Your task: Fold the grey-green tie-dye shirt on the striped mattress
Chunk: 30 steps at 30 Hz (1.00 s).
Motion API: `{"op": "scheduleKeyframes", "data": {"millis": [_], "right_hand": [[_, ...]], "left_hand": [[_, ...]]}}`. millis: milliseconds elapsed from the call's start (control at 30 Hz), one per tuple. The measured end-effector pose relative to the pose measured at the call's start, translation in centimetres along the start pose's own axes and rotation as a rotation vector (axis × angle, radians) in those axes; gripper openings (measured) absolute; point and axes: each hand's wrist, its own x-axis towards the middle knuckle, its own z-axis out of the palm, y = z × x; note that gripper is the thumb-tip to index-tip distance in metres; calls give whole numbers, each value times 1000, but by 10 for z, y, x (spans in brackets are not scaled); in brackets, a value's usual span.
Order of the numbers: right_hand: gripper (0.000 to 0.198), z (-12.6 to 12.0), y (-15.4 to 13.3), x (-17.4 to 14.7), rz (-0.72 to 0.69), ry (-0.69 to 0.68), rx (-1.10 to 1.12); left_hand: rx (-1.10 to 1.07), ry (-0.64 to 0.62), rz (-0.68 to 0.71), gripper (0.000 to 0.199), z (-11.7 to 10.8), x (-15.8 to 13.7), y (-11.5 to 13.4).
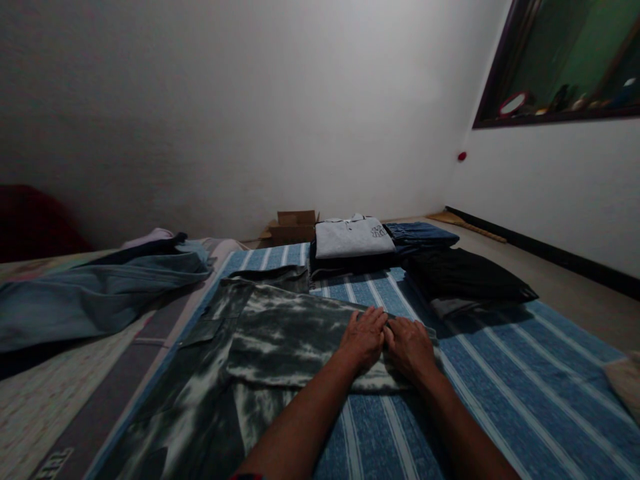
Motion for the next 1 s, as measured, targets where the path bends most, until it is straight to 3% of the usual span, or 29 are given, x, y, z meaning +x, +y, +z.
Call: {"op": "scheduleKeyframes", "data": {"millis": [1000], "right_hand": [[28, -1, -1, 0, 17, 18, 7]], "left_hand": [[56, -26, 4, 50, -1, 1, 0]]}}
